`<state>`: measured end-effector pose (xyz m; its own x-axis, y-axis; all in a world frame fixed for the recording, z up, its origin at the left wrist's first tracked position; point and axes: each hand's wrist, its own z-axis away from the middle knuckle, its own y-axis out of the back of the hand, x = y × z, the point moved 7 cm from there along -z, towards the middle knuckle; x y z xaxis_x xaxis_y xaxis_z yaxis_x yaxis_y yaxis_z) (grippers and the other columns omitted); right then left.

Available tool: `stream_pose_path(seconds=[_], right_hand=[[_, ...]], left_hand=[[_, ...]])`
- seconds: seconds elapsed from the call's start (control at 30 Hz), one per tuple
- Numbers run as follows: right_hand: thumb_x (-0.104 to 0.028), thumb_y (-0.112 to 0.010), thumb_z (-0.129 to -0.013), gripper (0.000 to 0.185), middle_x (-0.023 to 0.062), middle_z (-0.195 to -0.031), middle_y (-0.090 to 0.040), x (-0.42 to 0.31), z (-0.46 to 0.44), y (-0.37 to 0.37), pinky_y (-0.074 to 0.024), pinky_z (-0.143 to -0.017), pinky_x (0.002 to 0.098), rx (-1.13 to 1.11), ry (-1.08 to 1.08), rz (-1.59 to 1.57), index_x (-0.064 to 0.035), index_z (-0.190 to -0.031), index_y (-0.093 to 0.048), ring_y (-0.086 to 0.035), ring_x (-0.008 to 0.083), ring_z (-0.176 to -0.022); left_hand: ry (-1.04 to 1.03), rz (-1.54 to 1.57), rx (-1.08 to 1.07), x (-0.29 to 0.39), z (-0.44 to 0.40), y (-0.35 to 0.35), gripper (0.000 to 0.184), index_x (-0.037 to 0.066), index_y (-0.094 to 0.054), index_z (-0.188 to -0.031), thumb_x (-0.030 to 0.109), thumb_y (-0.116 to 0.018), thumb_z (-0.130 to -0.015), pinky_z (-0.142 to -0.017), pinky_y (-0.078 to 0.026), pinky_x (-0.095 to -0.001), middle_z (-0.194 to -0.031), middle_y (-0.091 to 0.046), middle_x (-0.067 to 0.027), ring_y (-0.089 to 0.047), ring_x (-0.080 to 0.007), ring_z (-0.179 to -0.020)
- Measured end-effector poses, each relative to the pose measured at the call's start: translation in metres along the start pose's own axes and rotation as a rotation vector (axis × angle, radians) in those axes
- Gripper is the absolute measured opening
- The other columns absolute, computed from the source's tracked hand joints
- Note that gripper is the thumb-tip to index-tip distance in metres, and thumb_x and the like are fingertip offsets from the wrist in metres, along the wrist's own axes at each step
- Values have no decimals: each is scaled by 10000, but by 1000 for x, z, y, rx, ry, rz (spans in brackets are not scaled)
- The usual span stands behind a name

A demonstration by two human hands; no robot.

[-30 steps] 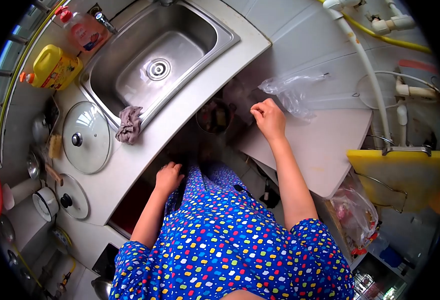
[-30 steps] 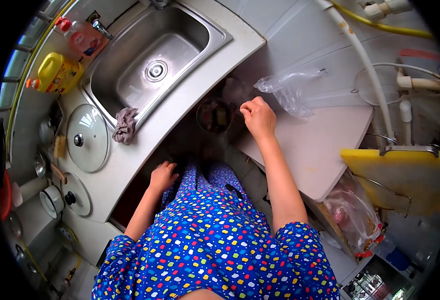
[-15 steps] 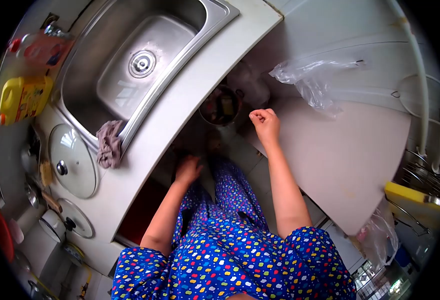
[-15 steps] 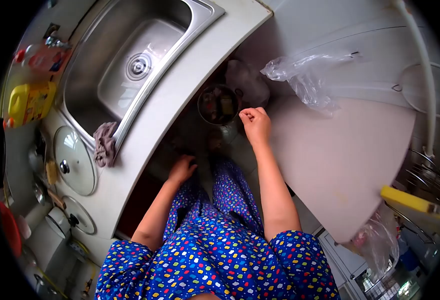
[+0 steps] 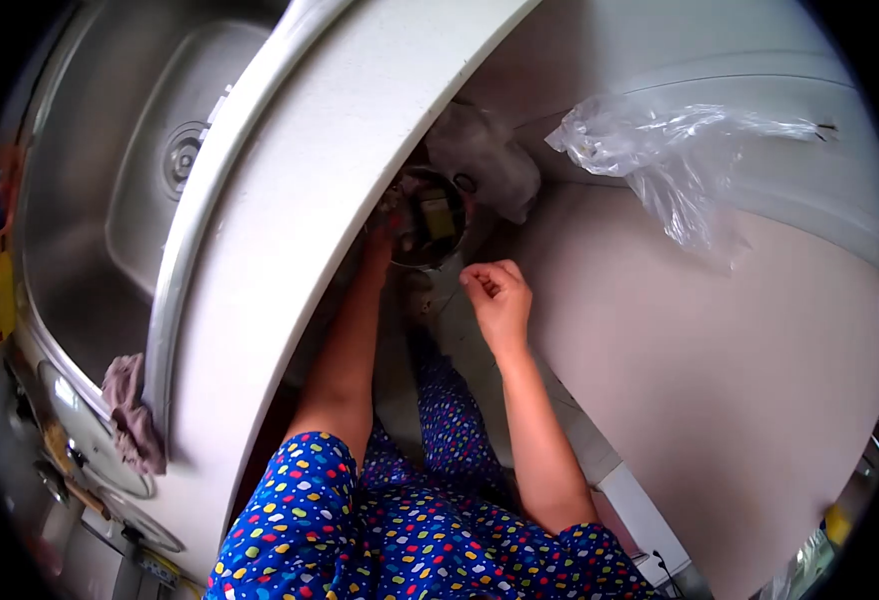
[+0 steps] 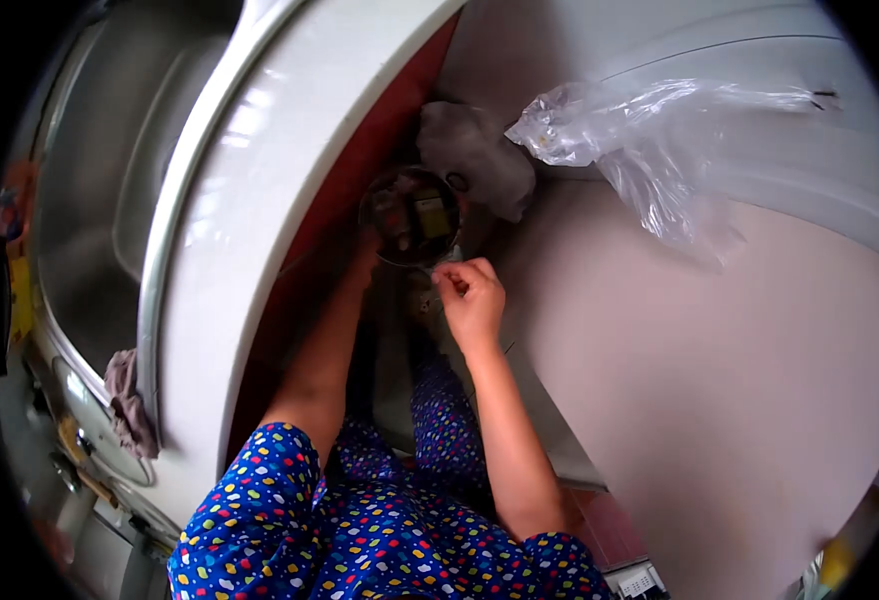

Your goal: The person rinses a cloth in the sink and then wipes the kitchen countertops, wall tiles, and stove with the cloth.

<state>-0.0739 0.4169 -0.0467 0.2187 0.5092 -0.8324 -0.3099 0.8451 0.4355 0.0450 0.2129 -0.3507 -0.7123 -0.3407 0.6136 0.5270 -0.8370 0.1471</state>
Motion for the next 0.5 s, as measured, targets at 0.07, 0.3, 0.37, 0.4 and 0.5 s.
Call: stream_pose_path(seconds=[0.07, 0.3, 0.37, 0.4, 0.5], right_hand=[[-7, -729, -767, 72, 63, -784, -585, 12, 4, -1, -483, -603, 257, -7, -47, -52, -16, -834, -707, -607, 141, -641], [29, -732, -760, 93, 63, -793, -583, 40, -3, 1, -496, -610, 246, 33, -38, -76, -10, -841, -708, -616, 130, -660], [27, -729, -763, 90, 62, -794, -585, 43, -2, 4, -498, -612, 246, 37, -40, -77, -11, -841, -709, -620, 130, -665], [21, -728, -768, 83, 60, -796, -588, 43, -3, 4, -497, -610, 246, 27, -44, -51, -13, -841, -709, -621, 131, -667], [7, -726, -777, 71, 57, -798, -592, 48, -5, 1, -491, -609, 246, 21, -70, -68, -15, -842, -710, -612, 128, -664]], left_hand=[[-22, 60, -51, 34, 0, -16, 443, 35, -531, -1304, 208, -599, -903, -917, -445, -356, -1164, -619, -92, -554, -187, -1081], [69, 264, -54, -3, -56, -24, 505, 73, -553, -1254, 102, -663, -762, -697, -498, -317, -992, -616, -58, -592, -151, -819], [95, 335, -48, -12, -62, -18, 481, 69, -573, -1227, 93, -656, -753, -693, -498, -316, -963, -619, -49, -593, -150, -803], [125, 276, -64, -28, -77, -13, 434, 64, -600, -1184, 90, -663, -755, -702, -505, -309, -940, -630, -42, -602, -150, -799], [56, 238, -73, -30, -76, -7, 340, 50, -643, -1106, 73, -672, -768, -714, -512, -298, -895, -647, -30, -613, -149, -792]])
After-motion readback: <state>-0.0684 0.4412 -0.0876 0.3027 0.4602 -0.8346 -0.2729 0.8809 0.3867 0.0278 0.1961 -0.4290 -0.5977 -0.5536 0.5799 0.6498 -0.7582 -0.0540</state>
